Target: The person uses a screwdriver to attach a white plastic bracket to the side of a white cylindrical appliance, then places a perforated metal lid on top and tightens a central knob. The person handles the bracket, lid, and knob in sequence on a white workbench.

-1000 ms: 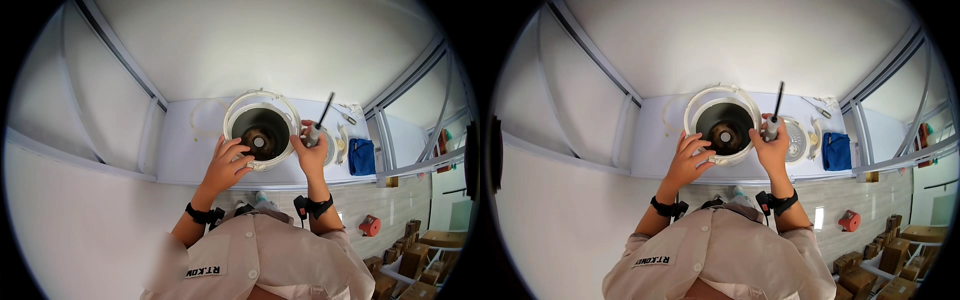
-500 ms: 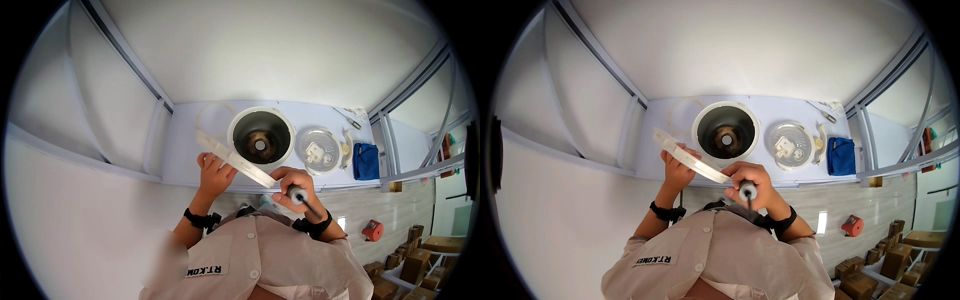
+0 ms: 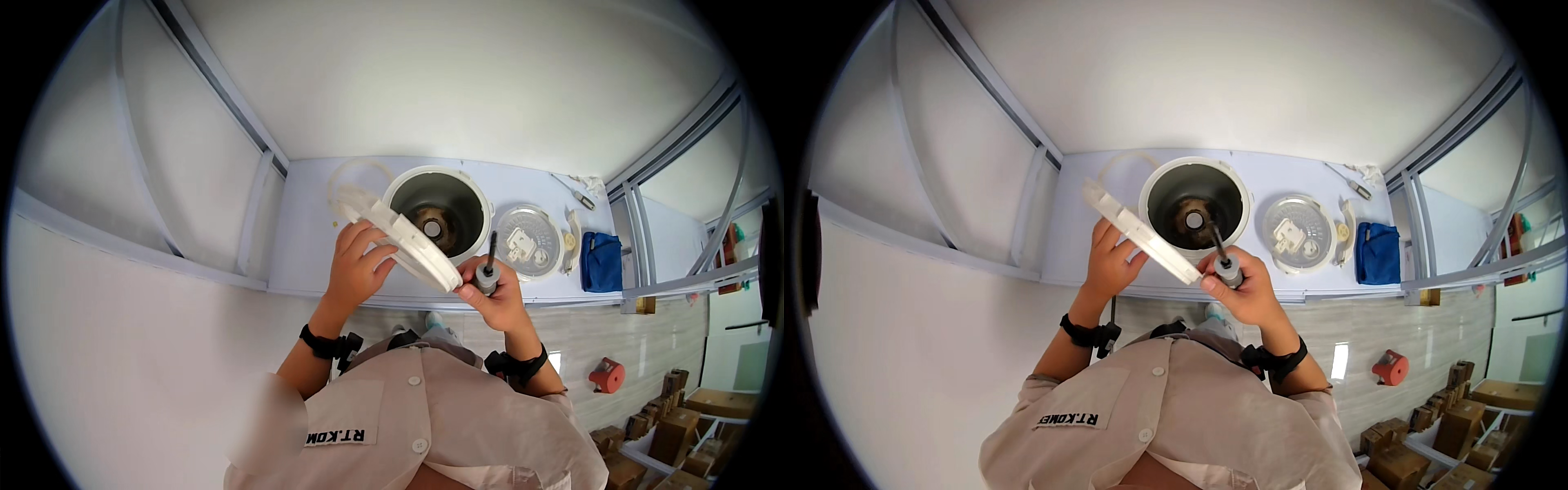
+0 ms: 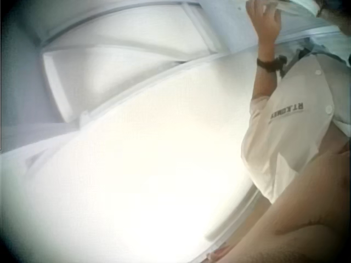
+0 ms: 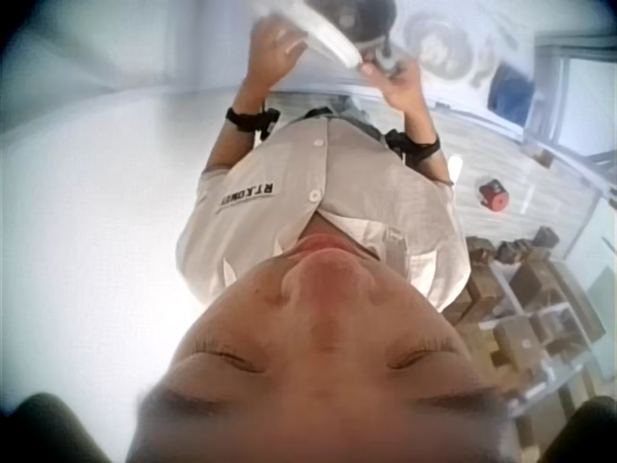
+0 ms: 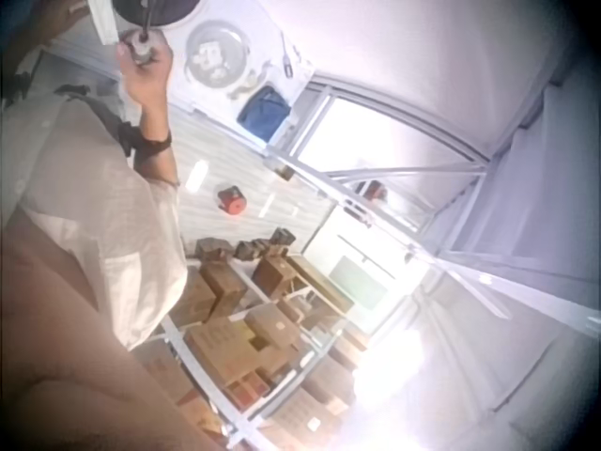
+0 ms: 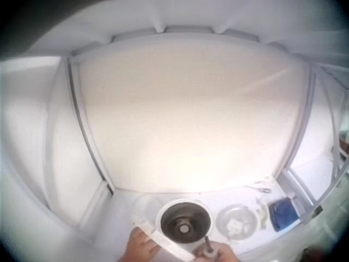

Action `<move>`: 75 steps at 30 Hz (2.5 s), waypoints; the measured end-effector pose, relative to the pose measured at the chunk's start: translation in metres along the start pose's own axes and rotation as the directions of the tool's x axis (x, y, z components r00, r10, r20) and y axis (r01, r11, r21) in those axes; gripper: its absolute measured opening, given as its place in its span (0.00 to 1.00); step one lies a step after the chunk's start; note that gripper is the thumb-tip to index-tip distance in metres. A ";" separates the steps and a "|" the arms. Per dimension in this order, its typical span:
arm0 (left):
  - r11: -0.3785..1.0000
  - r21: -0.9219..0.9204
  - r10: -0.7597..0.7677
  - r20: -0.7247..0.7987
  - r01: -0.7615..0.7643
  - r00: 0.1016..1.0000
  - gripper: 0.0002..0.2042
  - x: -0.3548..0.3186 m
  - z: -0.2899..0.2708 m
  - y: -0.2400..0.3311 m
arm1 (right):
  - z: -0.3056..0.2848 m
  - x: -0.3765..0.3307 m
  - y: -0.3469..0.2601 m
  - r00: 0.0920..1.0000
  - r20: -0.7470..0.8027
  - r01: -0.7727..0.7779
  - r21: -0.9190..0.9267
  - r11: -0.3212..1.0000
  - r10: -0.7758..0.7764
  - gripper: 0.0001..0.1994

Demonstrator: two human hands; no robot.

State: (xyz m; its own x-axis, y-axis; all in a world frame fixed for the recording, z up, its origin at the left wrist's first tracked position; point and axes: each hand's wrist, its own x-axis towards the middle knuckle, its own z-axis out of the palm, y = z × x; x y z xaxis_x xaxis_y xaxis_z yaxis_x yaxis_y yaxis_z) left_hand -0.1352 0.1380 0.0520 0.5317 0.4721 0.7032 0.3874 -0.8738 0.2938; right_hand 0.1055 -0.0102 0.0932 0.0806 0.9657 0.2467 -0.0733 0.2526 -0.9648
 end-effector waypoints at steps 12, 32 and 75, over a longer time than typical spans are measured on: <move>0.904 -0.334 -0.391 -0.386 0.268 0.836 0.24 -0.007 0.008 0.006 | 0.006 0.000 0.011 1.000 0.003 -0.009 0.136 0.991 0.008 0.27; 0.510 -0.715 -0.629 0.068 0.477 0.775 0.27 -0.012 0.034 0.000 | -0.002 0.040 0.029 0.998 0.046 0.057 -0.272 0.961 -0.046 0.19; 0.709 -0.472 -0.577 0.038 0.524 0.816 0.30 0.009 0.020 0.000 | -0.039 0.016 0.041 0.969 -0.245 -0.045 -0.131 0.990 0.011 0.18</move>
State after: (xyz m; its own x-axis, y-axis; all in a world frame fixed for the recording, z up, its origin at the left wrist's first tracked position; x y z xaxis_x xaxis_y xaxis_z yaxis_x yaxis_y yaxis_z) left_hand -0.1151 0.1441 0.0451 0.2384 0.8939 0.3796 0.1980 -0.4274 0.8821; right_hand 0.1428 0.0131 0.0542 0.3210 0.9244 0.2062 0.0545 0.1993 -0.9784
